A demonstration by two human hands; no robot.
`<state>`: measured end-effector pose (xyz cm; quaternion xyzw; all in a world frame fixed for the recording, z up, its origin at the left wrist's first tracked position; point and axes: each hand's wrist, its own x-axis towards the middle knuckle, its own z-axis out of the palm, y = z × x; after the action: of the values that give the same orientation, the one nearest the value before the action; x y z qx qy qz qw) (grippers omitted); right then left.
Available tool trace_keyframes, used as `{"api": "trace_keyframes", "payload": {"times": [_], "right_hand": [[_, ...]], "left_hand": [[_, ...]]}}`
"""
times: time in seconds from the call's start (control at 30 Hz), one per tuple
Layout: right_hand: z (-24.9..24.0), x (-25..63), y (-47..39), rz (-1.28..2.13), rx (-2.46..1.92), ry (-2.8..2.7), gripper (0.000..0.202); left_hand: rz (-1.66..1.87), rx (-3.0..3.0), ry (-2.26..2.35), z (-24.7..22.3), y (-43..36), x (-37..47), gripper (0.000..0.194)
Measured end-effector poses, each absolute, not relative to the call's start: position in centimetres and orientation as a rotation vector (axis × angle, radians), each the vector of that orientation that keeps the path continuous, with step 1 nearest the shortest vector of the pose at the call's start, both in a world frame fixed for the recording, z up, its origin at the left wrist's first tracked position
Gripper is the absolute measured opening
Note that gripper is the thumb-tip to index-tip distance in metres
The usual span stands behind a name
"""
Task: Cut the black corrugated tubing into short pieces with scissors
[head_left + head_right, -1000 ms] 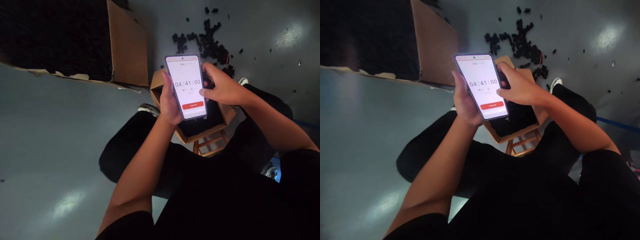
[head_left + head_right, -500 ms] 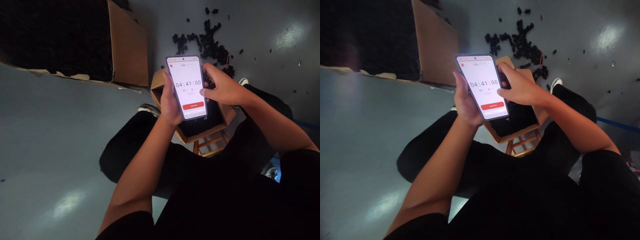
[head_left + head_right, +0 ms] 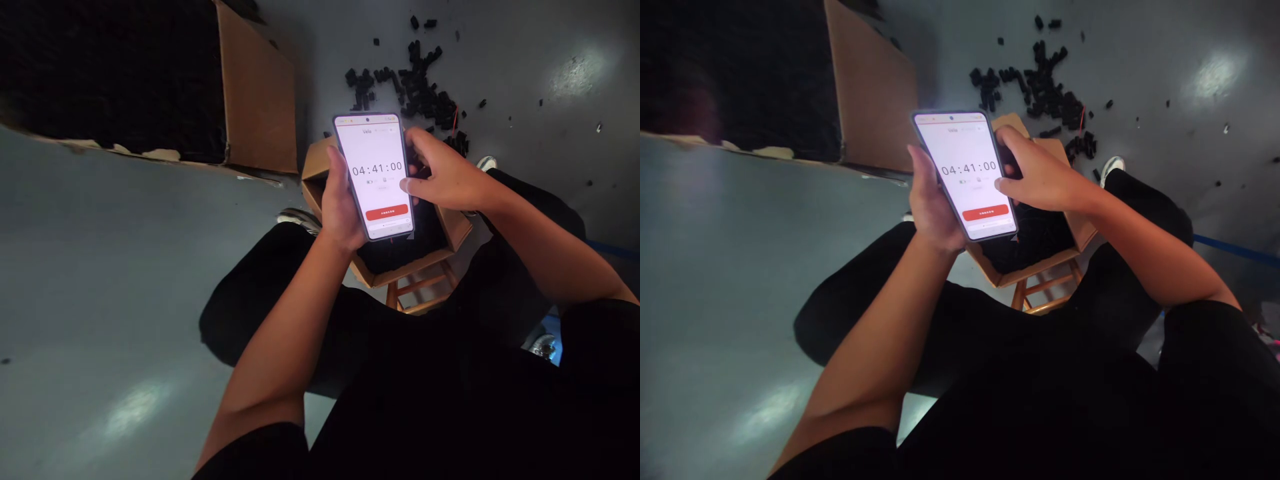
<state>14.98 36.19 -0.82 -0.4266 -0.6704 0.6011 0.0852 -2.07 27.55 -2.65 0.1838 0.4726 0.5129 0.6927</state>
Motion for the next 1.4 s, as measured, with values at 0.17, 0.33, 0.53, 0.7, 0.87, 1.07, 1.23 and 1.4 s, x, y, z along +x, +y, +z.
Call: {"api": "trace_keyframes", "payload": {"times": [0.17, 0.33, 0.53, 0.7, 0.87, 1.07, 1.23, 1.4], "right_hand": [[-0.54, 14.88, 36.2, 1.791, -1.28, -2.001, 0.042], [-0.15, 14.82, 36.24, 1.787, -1.297, -2.013, 0.043], [-0.37, 14.92, 36.23, 1.795, -1.28, -2.013, 0.045], [-0.29, 14.94, 36.22, 1.781, -1.294, -2.021, 0.044], [-0.4, 14.91, 36.23, 1.779, -1.29, -2.015, 0.043], [-0.63, 14.93, 36.2, 1.793, -1.285, -2.006, 0.043], [-0.43, 15.02, 36.23, 1.797, -1.281, -2.012, 0.043], [-0.28, 14.94, 36.26, 1.79, -1.293, -2.014, 0.043]], "left_hand": [[1.154, 0.407, 1.042, -2.72, 27.52, -2.05, 0.092], [1.156, 0.39, 1.038, -2.64, 27.52, -2.0, 0.09], [1.083, 0.471, 1.125, -2.56, 27.52, -2.03, 0.104], [1.103, 0.455, 1.098, -2.54, 27.56, -2.0, 0.102], [1.113, 0.471, 1.115, -2.45, 27.6, -1.93, 0.103], [1.099, 0.459, 1.108, -2.4, 27.56, -1.98, 0.104], [1.077, 0.487, 1.137, -2.61, 27.55, -2.1, 0.106], [1.09, 0.474, 1.132, -2.6, 27.56, -2.05, 0.105]]}}
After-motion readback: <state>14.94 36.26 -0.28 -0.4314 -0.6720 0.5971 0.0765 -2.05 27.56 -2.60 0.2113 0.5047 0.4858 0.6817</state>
